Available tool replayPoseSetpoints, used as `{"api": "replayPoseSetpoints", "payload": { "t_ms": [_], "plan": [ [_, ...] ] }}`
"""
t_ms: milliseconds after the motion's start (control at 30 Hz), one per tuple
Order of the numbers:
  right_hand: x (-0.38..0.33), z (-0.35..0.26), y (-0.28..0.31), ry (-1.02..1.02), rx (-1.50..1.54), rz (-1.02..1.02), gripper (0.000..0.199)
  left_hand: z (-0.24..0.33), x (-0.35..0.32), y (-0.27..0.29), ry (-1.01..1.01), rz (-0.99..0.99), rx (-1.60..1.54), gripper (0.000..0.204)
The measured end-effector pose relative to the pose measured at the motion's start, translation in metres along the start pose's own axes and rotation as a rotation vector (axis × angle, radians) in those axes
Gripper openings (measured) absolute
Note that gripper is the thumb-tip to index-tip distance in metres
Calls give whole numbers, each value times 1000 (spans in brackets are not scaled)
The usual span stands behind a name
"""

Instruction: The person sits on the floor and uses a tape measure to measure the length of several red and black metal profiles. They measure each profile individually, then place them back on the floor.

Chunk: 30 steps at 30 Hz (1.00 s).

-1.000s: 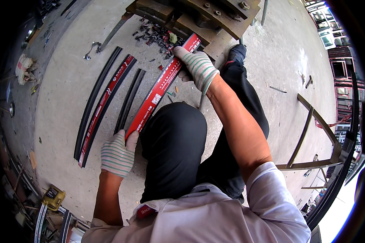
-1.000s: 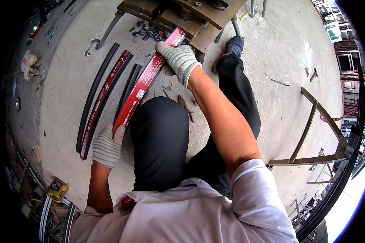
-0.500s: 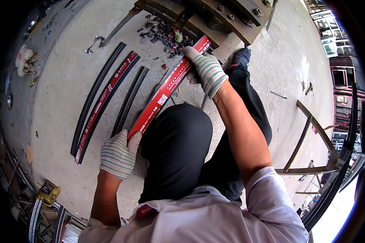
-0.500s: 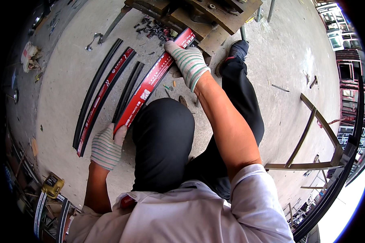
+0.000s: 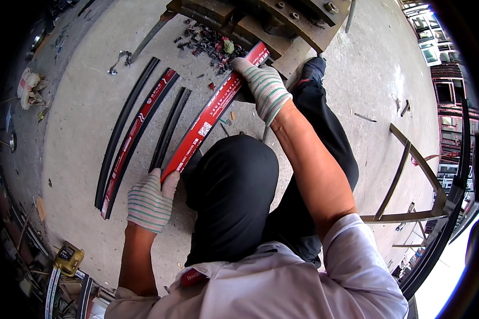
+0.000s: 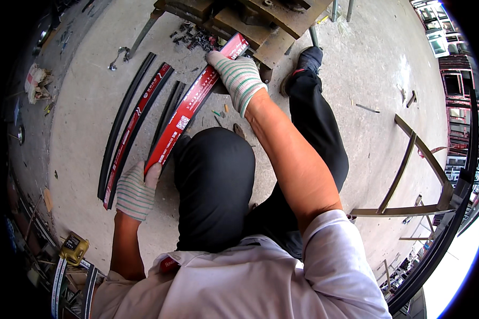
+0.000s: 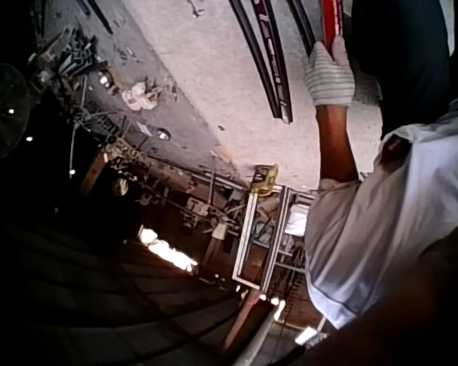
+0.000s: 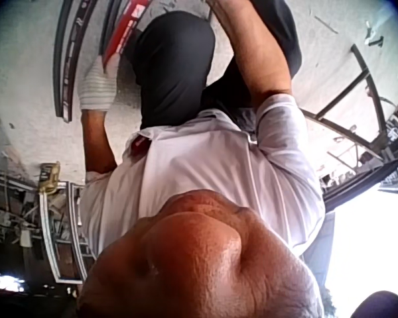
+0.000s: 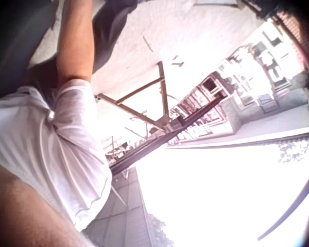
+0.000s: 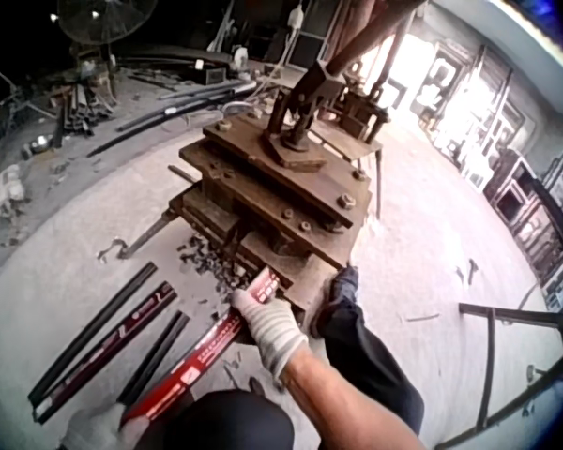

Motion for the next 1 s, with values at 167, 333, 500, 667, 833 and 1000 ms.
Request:
{"api": "replayPoseSetpoints", "payload": {
  "t_ms": [167,333,500,667,833,1000],
  "plan": [
    [-1,0,0,-20,-5,2,33,1,-2,-8,21,-91,-57,53],
    [-9,-5,-1,-11,20,57,33,5,-5,-6,48,-106,-2,53],
    [-9,-7,-1,-33,13,32,35,5,-3,-8,18,-79,9,53],
    [-4,-2,0,-29,3,-11,32,5,-1,-9,-4,-43,12,48],
    [-23,-10,-8,-64,334,-166,24,17,-11,-4,-135,103,-5,27],
    [-60,-33,-31,88,780,-521,38,-7,-15,-10,-151,267,21,27]
  ]
}}
Point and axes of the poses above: each hand's wrist, its own x-axis towards the middle knuckle, its own y-axis out of the back of the hand, z = x × y, the point moved 9 cm from there along x, towards the middle knuckle, and after that the axes turned 12 degrees about y, right-handed, at the moved point
